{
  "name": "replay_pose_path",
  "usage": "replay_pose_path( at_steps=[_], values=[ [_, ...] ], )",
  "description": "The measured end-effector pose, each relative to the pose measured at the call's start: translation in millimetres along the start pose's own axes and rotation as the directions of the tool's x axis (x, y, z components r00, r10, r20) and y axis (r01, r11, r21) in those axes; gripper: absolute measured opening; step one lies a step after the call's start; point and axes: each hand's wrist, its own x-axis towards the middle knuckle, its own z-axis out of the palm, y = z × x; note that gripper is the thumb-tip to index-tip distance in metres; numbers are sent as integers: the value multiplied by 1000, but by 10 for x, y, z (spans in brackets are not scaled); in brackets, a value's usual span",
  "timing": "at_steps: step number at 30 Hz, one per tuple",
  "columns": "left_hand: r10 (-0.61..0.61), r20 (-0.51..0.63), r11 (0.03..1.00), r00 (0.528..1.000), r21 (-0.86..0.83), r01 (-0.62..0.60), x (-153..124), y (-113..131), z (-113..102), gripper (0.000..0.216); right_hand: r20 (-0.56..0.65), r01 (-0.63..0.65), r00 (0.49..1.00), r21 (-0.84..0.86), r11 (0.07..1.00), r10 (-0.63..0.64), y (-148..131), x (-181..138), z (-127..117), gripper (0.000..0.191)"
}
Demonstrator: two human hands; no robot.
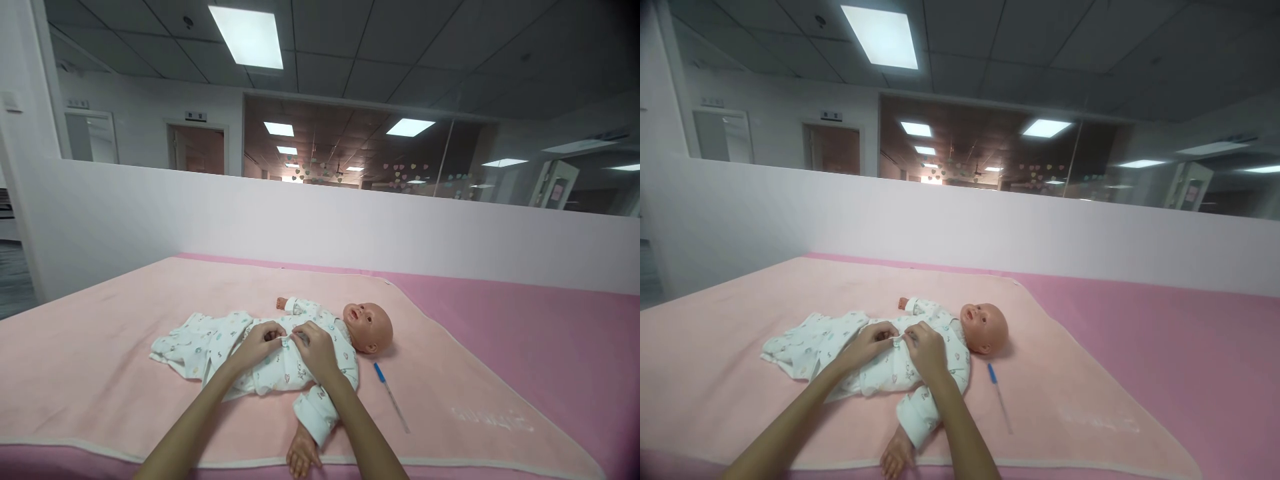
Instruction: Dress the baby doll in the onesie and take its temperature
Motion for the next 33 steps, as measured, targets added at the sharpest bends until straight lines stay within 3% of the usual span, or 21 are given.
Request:
replay_pose_path(
  at_steps=[16, 33],
  values=[
    [25, -12, 999, 1000, 47, -24, -12, 24, 4, 17, 6, 16, 1000, -40, 999, -16, 8, 15, 0, 12],
    [-45, 38, 999, 998, -29, 46, 9, 80, -1, 19, -13, 32, 999, -97, 995, -33, -38, -2, -7, 13]
  ],
)
